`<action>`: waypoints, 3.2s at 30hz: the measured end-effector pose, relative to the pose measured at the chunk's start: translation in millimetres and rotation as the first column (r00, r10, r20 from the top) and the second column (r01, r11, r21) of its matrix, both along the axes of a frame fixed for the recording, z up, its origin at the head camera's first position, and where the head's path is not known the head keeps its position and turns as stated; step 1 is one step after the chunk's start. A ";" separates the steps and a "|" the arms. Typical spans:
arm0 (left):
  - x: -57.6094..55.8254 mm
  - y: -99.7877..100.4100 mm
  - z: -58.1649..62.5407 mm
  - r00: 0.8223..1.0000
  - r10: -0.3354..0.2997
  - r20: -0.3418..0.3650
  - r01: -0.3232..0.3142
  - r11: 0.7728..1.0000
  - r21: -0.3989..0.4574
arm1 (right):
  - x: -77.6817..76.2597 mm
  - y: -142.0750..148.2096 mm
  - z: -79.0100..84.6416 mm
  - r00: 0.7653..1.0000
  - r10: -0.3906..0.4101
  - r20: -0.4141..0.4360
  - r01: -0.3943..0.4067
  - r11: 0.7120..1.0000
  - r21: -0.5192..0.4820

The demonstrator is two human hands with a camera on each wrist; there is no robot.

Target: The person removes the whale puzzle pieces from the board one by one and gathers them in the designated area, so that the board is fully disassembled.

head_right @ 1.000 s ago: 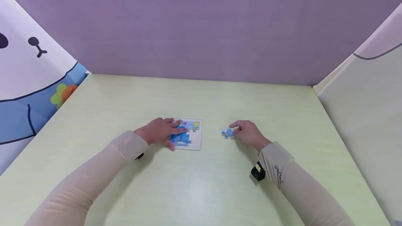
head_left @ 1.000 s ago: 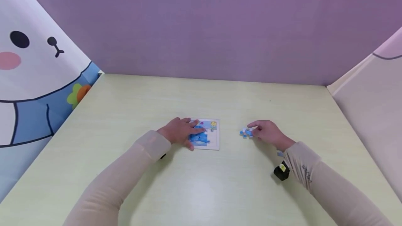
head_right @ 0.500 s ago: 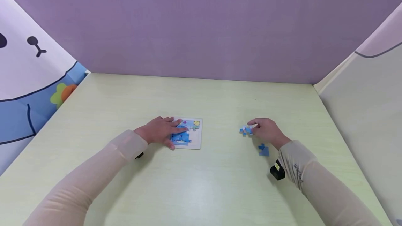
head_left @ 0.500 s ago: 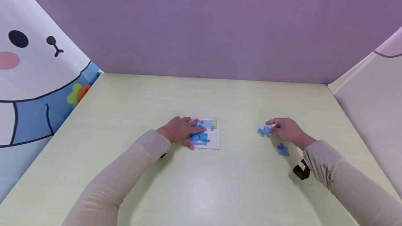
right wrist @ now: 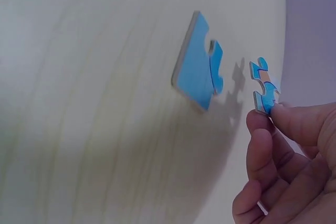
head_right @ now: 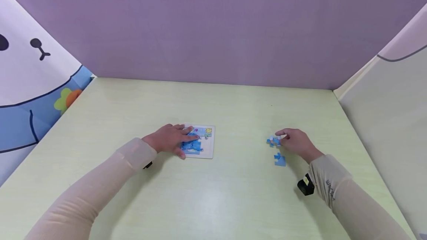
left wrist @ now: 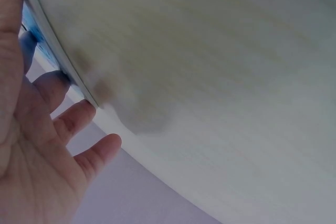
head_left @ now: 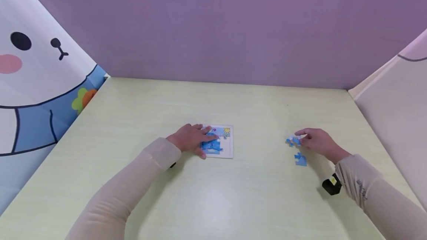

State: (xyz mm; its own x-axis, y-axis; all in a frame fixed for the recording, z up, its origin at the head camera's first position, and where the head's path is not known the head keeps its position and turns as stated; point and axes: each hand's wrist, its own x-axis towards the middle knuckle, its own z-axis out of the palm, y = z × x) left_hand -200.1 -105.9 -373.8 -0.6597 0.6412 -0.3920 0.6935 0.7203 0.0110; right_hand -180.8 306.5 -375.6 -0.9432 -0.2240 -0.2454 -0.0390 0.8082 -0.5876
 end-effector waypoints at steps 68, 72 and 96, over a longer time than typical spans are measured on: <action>2.9 5.4 -0.8 0.999 0.026 0.018 -0.026 0.999 -0.032 | -34.3 -109.6 -3.9 0.998 0.059 -0.034 -0.059 0.998 0.024; 2.4 5.8 -1.1 1.000 0.025 0.016 -0.024 0.999 -0.035 | -36.5 -123.6 -5.0 0.995 0.081 -0.049 -0.078 0.994 0.073; -0.3 3.9 -5.1 1.000 0.023 -0.006 -0.024 0.998 -0.051 | -37.8 -193.8 -6.1 0.990 0.143 -0.009 -0.138 0.969 0.204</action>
State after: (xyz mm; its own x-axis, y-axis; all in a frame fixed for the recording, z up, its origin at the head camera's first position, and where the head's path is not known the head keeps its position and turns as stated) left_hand -200.4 -102.0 -378.9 -0.6765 0.6048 -0.4202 0.6765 0.7359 -0.0299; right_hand -218.6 112.7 -381.7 -0.9120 -0.3025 -0.2772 -0.1724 0.8956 -0.4101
